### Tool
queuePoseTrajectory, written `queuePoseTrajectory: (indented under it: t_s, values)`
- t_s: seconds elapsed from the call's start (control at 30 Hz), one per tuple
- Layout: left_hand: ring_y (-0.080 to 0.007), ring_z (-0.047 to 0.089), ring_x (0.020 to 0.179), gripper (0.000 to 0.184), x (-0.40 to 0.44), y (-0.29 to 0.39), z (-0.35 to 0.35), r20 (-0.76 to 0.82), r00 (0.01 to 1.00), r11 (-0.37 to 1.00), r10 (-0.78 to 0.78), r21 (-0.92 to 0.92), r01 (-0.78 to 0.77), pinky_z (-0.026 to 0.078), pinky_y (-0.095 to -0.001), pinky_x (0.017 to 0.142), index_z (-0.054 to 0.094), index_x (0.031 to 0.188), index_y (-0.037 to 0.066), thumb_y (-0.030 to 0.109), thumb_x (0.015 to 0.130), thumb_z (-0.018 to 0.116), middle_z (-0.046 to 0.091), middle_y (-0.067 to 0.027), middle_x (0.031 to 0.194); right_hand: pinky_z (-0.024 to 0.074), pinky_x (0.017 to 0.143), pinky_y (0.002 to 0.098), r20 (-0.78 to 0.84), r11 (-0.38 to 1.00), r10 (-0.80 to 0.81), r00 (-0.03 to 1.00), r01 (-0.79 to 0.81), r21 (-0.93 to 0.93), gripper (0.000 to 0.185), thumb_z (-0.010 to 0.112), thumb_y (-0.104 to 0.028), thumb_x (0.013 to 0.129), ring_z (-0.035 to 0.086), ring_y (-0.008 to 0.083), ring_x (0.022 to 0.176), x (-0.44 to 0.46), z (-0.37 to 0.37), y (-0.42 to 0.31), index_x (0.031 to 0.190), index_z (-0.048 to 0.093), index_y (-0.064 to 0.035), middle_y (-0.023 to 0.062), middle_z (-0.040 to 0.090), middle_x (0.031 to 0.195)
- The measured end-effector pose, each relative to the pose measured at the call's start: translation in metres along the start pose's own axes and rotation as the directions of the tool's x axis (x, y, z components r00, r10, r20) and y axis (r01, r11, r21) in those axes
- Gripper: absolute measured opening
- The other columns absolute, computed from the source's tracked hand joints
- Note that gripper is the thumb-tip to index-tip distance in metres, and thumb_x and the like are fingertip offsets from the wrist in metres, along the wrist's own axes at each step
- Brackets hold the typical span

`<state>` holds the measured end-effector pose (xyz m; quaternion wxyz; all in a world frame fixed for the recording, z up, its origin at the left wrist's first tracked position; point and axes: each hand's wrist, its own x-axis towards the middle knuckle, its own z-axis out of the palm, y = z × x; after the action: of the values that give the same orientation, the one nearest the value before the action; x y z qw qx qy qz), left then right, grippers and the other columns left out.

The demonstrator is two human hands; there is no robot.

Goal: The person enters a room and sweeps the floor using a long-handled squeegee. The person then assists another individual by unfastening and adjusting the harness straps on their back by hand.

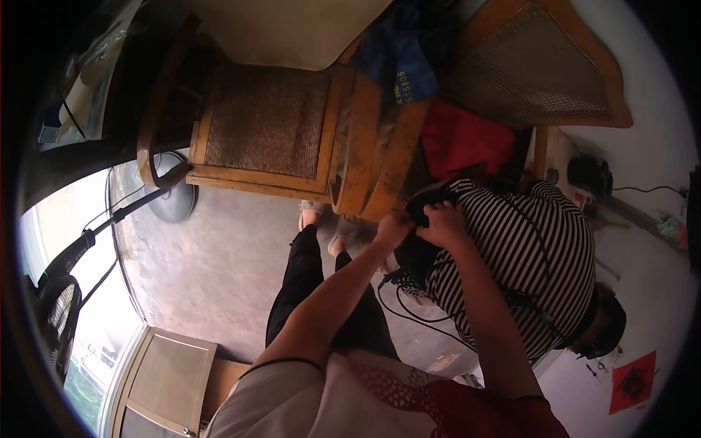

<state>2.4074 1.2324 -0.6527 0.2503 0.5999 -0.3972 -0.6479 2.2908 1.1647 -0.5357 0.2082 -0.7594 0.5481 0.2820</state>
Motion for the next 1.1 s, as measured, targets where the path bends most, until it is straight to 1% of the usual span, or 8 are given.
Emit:
queuePoseTrajectory:
  t_s: [0.13,0.23,0.3,0.53,0.73,0.83,0.9,1.1]
  values:
    - [-0.0324,0.060,0.082,0.034,-0.009,0.006,0.000,-0.048,0.998,0.984,-0.045,-0.172,0.036,0.046,-0.0382,0.075,0.062,0.085,0.003,0.034,0.071,0.064,0.062,-0.0177,0.081,0.0364,0.084,0.0417,-0.091,0.998,-0.031,0.995,0.025,-0.063,0.043,0.066,-0.035,0.063,0.048,0.0241,0.100,-0.019,-0.002,-0.013,0.095,0.060,-0.0080,0.0079,0.056,0.098]
    - [-0.0339,0.059,0.085,0.038,-0.017,0.008,0.002,-0.072,0.994,0.996,-0.085,-0.036,0.083,0.046,-0.0395,0.076,0.062,0.083,0.003,0.039,0.071,0.065,0.061,-0.0179,0.085,0.0360,0.083,0.0423,-0.120,0.999,-0.024,0.992,0.020,-0.037,0.038,0.063,-0.030,0.065,0.047,0.0237,0.098,-0.041,0.003,-0.022,0.097,0.061,-0.0086,0.0070,0.055,0.096]
    - [-0.0325,0.059,0.085,0.041,-0.019,0.008,0.006,-0.171,0.985,0.990,0.029,0.144,-0.004,0.045,-0.0373,0.076,0.061,0.087,0.005,0.041,0.070,0.066,0.060,-0.0177,0.088,0.0358,0.081,0.0404,-0.203,0.999,-0.035,0.978,0.034,-0.012,0.035,0.062,-0.028,0.066,0.047,0.0222,0.095,-0.054,0.004,-0.028,0.095,0.061,-0.0078,0.0057,0.053,0.093]
    - [-0.0350,0.058,0.089,0.049,-0.002,0.002,0.021,-0.152,0.988,0.954,-0.016,0.292,0.060,0.047,-0.0416,0.075,0.057,0.087,0.003,0.047,0.068,0.066,0.059,-0.0215,0.088,0.0356,0.079,0.0388,-0.187,0.995,-0.091,0.978,0.082,-0.053,0.034,0.061,-0.026,0.067,0.046,0.0208,0.095,-0.065,0.020,-0.034,0.095,0.060,-0.0057,0.0047,0.054,0.095]
    - [-0.0334,0.061,0.082,0.044,0.006,0.019,0.010,0.065,0.996,0.966,-0.068,0.255,0.050,0.049,-0.0412,0.073,0.058,0.090,0.004,0.041,0.067,0.064,0.062,-0.0196,0.084,0.0350,0.078,0.0390,-0.173,0.998,-0.031,0.984,0.022,-0.052,0.037,0.063,-0.025,0.065,0.046,0.0213,0.093,-0.063,0.028,-0.041,0.096,0.058,-0.0057,0.0048,0.054,0.096]
    - [-0.0336,0.061,0.084,0.038,0.018,0.032,0.020,0.017,0.999,0.926,-0.041,0.376,0.032,0.048,-0.0415,0.073,0.058,0.090,0.003,0.034,0.068,0.061,0.062,-0.0205,0.086,0.0347,0.077,0.0399,-0.221,0.999,-0.037,0.975,0.033,-0.021,0.038,0.065,-0.028,0.063,0.046,0.0218,0.092,-0.066,0.021,-0.043,0.095,0.059,-0.0077,0.0048,0.053,0.096]
    - [-0.0354,0.060,0.087,0.036,0.026,0.037,0.018,0.142,0.987,0.864,-0.070,0.504,-0.011,0.048,-0.0439,0.075,0.056,0.093,0.003,0.028,0.068,0.059,0.061,-0.0208,0.088,0.0333,0.077,0.0406,-0.252,0.998,-0.060,0.966,0.063,0.005,0.038,0.067,-0.032,0.062,0.046,0.0216,0.091,-0.065,0.020,-0.043,0.092,0.059,-0.0100,0.0044,0.053,0.094]
    - [-0.0377,0.059,0.080,0.022,0.013,0.028,0.013,0.015,0.987,0.909,0.159,0.387,-0.152,0.047,-0.0449,0.071,0.056,0.087,0.006,0.019,0.070,0.053,0.060,-0.0203,0.084,0.0321,0.078,0.0395,-0.239,0.999,0.012,0.971,-0.019,-0.030,0.039,0.066,-0.035,0.066,0.046,0.0209,0.090,-0.061,0.023,-0.040,0.097,0.058,-0.0117,0.0032,0.050,0.089]
